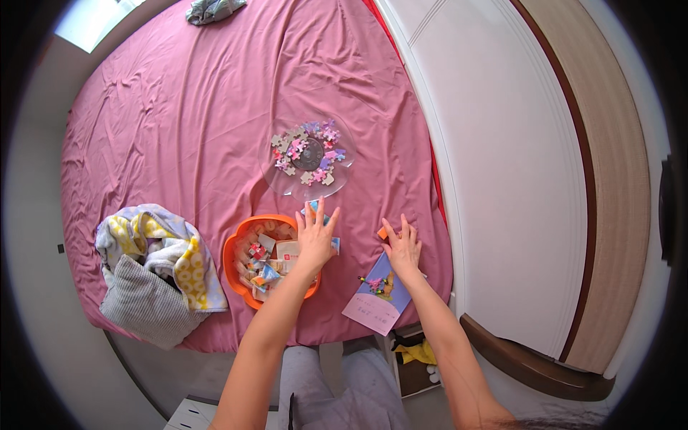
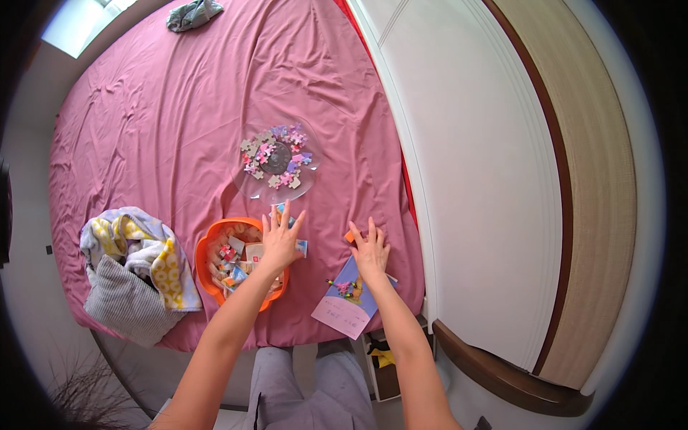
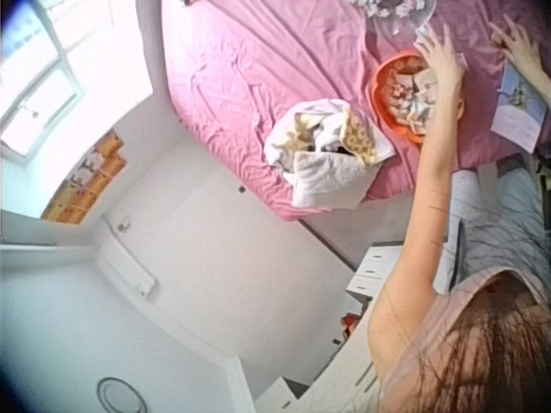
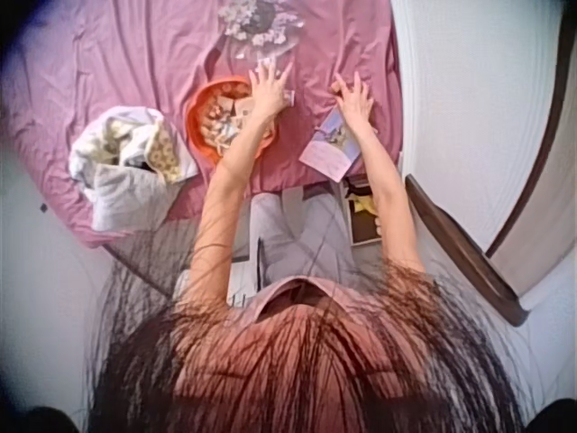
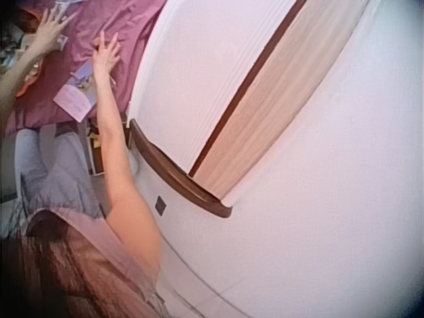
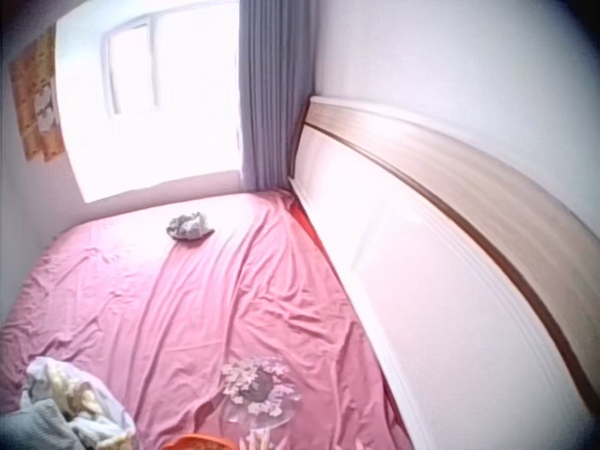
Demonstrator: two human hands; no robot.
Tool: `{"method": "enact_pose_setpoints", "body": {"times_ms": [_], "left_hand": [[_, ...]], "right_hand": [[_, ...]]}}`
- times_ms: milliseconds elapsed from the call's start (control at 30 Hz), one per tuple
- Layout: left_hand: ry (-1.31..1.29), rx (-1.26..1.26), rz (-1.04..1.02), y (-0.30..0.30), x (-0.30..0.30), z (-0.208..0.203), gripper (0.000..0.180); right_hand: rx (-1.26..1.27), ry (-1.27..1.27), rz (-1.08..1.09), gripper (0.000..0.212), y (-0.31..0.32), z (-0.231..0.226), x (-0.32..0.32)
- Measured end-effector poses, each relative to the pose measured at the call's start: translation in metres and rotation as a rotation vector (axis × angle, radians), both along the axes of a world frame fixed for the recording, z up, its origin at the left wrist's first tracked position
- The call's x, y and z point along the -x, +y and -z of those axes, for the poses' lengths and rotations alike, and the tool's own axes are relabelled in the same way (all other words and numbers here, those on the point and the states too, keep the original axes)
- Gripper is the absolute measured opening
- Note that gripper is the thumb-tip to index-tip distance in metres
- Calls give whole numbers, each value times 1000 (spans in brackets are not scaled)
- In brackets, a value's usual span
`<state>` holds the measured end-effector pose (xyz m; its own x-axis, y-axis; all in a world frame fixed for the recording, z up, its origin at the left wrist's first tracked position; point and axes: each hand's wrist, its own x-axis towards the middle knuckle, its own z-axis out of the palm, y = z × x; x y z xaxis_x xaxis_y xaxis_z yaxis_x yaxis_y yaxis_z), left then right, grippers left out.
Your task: The person wipes the top and sides of a small white bedside cabinet using a yellow cloth, after moving a card and a stuffed toy onto the bed. They then collect several small colorful items and put them into an orange bowl before returning the card and toy to the table.
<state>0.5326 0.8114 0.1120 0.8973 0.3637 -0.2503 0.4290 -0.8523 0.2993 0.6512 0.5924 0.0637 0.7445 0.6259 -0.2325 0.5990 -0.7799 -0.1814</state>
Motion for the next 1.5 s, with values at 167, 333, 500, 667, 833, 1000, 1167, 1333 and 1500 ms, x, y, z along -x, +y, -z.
{"method": "enact_pose_setpoints", "body": {"times_ms": [167,333,500,667,833,1000,1167,1333,1500], "left_hand": [[191,-175,51,-12,3,43,75],[186,38,130,-5,4,32,45],[-394,101,-118,-3,33,-32,40],[-264,136,-449,18,118,-47,48],[-170,269,-634,27,177,-50,70],[-248,266,-637,24,188,-39,60],[-411,213,-733,26,199,-12,45],[-543,509,-1084,41,219,-14,37],[-423,347,-774,56,241,11,44]], "right_hand": [[-90,-217,-199,61,-17,18,0],[-162,-86,-47,52,-12,7,-8],[-402,-28,140,50,31,-44,10],[-676,442,-18,52,105,-87,88],[-805,425,-6,60,150,-40,104],[-733,714,657,65,176,46,24],[-1039,1180,856,46,210,53,-8],[-1013,1132,746,33,195,22,1],[-1004,1228,522,31,144,-16,44]]}}
